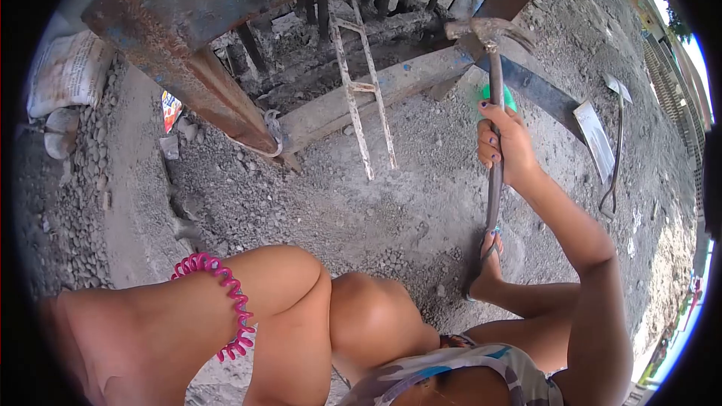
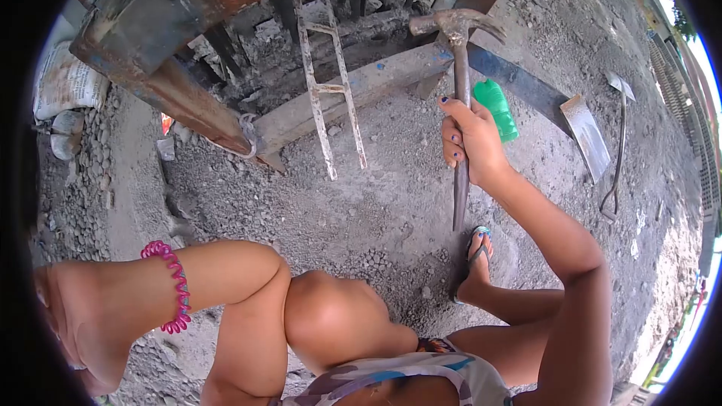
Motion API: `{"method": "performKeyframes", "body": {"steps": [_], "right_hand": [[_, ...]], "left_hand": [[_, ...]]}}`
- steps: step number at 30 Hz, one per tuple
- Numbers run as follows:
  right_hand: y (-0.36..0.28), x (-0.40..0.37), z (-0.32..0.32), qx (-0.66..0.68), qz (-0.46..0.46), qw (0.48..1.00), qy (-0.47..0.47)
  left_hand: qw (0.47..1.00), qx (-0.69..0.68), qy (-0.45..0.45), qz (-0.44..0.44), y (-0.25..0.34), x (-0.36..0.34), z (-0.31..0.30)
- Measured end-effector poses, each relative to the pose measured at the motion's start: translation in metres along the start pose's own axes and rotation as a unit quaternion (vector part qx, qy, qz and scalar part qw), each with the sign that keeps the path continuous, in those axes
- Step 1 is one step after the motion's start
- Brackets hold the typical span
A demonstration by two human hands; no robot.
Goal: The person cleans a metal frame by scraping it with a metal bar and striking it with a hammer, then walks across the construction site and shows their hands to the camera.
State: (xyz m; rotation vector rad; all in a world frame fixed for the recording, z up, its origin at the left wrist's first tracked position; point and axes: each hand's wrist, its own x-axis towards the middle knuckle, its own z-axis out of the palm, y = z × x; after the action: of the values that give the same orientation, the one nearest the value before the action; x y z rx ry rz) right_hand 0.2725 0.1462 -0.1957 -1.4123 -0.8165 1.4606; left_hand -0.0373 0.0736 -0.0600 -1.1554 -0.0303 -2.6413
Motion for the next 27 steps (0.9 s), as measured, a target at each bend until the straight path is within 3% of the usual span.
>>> {"method": "performKeyframes", "body": {"steps": [5, 9, 12, 13, 15, 18, 22, 25, 27], "right_hand": [[0.031, 0.030, -0.012, -0.164, -0.034, 0.985, -0.032], [0.031, 0.027, 0.006, -0.128, -0.112, 0.984, -0.051], [0.053, 0.028, 0.013, 0.121, -0.172, 0.977, -0.035], [0.067, 0.019, 0.011, 0.127, -0.105, 0.985, -0.055], [0.106, 0.007, 0.003, 0.088, -0.055, 0.994, -0.020], [0.144, 0.002, -0.013, 0.019, -0.085, 0.996, 0.030], [0.128, 0.007, -0.008, 0.076, -0.117, 0.990, -0.004], [0.090, -0.005, -0.003, 0.071, -0.187, 0.979, -0.046], [0.072, -0.013, 0.001, 0.069, -0.249, 0.964, -0.063]], "left_hand": [[0.993, 0.071, 0.074, 0.057, -0.006, -0.002, 0.007], [0.994, 0.100, 0.032, 0.043, -0.006, -0.005, 0.008], [0.997, 0.050, -0.061, 0.007, -0.004, -0.003, -0.002], [0.995, 0.016, -0.097, -0.001, -0.004, -0.001, -0.006], [0.994, 0.014, -0.107, -0.013, -0.002, 0.000, -0.013], [0.996, 0.045, -0.081, -0.002, -0.003, -0.001, -0.005], [0.989, 0.062, -0.134, 0.024, 0.003, 0.009, -0.016], [0.986, 0.149, 0.023, 0.075, 0.001, 0.001, 0.011], [0.987, 0.144, 0.021, 0.069, 0.003, 0.002, 0.015]]}}
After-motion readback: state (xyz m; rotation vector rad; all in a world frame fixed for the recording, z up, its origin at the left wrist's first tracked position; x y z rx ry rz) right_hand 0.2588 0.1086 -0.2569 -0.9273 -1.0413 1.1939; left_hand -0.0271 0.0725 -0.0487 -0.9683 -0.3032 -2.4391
